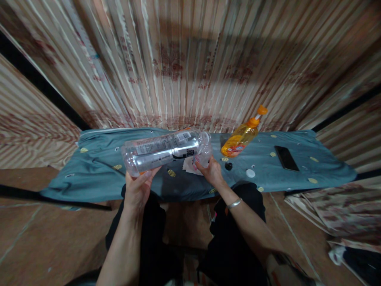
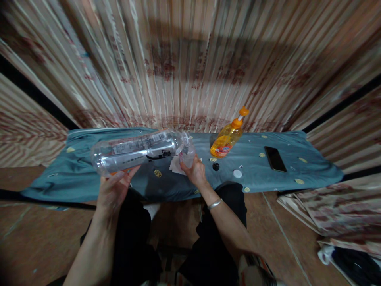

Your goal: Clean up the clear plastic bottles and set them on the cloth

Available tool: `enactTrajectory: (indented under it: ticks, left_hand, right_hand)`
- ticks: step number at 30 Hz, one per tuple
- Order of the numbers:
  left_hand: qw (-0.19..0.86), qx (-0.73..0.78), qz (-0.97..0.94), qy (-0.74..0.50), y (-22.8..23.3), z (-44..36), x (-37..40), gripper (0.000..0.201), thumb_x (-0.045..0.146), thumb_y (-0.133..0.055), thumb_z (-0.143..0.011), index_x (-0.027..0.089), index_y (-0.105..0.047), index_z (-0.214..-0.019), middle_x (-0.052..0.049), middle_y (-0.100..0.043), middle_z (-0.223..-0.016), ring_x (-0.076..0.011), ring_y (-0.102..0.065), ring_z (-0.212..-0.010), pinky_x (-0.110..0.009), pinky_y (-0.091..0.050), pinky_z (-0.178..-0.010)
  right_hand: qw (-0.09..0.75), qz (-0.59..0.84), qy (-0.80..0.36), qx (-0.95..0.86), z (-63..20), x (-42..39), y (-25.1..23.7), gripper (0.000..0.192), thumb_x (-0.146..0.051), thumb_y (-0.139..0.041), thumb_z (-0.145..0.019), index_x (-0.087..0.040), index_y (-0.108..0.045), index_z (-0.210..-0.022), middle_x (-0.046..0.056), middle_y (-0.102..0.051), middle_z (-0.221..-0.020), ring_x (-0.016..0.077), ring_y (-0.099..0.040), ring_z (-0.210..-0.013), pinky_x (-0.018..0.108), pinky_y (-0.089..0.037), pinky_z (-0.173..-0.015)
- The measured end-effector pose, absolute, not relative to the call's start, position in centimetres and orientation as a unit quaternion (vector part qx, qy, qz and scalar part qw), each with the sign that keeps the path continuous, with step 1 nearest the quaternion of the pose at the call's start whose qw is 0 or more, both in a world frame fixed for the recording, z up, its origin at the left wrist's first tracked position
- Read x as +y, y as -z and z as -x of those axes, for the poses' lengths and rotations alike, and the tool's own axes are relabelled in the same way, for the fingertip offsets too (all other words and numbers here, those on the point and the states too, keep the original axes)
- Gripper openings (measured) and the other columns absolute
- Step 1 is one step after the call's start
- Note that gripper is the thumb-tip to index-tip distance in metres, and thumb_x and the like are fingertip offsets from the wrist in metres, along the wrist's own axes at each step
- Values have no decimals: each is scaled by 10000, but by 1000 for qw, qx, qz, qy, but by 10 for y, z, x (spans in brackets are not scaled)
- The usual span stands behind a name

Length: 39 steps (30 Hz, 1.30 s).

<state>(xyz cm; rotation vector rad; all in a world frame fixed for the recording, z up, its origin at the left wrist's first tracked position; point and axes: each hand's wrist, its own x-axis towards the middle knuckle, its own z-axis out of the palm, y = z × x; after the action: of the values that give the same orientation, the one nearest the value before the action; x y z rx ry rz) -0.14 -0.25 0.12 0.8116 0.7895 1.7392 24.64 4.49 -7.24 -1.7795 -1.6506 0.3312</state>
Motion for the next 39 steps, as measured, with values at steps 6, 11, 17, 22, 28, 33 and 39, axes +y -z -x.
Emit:
enactTrajectory:
  ticks: [6,11,17,22,28,33,39]
  left_hand:
    - [512,336,-328,-720,-4,1,-3,593,231,-910,-535,333,-749,-1097,2,-787,-946,-258,-752,-955,-563,-581,-990]
    - [509,338,-328,-720,1,3,-3,593,221,-901,-557,321,-736,-1119,-6,-780,-958,-261,-741,-967,-587,-574,-995]
    - [512,342,-331,-715,3,5,-3,507,222,-900,-565,303,-746,-1042,-15,-774,-973,-269,-732,-1014,-584,-577,-989]
    - [516,334,-330,-716,3,6,-4,554,210,-898,-567,327,-733,-1083,-1,-772,-977,-263,-731,-1021,-601,-558,-1012]
    - [511,331,-333,-720,4,6,-3,571,215,-902,-574,337,-731,-1105,-5,-775,-1025,-259,-741,-988,-609,-560,-1005]
    - [512,329,-329,-723,3,4,-4,550,214,-907,-573,330,-744,-1085,-15,-772,-1036,-260,-740,-975,-603,-571,-991]
    - [505,335,-336,-721,7,7,-5,623,214,-898,-601,341,-713,-1182,-32,-764,-1064,-300,-726,-1048,-645,-544,-1005]
  right_hand:
    - [332,691,-139,-627,-245,45,70,455,-417,-723,-825,-123,-608,-1153,179,-768,-1031,297,-743,-955,354,-557,-787]
    - [331,688,-136,-632,-245,45,72,454,-412,-711,-837,-118,-596,-1163,177,-769,-1046,288,-742,-960,355,-557,-800]
    - [340,686,-122,-632,-246,45,74,414,-399,-742,-813,-142,-607,-1109,153,-768,-990,287,-749,-910,345,-560,-750]
    - [349,681,-131,-630,-245,44,72,385,-385,-730,-819,-168,-606,-1112,132,-764,-963,296,-746,-888,367,-559,-731]
    - [345,686,-146,-624,-245,43,69,400,-369,-744,-820,-152,-610,-1128,143,-763,-961,308,-751,-914,386,-569,-764]
    - [354,680,-139,-628,-244,43,69,375,-352,-734,-826,-152,-610,-1117,155,-763,-998,307,-754,-933,384,-573,-773]
    - [358,680,-138,-625,-244,45,75,421,-398,-728,-811,-147,-603,-1125,151,-767,-969,311,-752,-902,385,-571,-754]
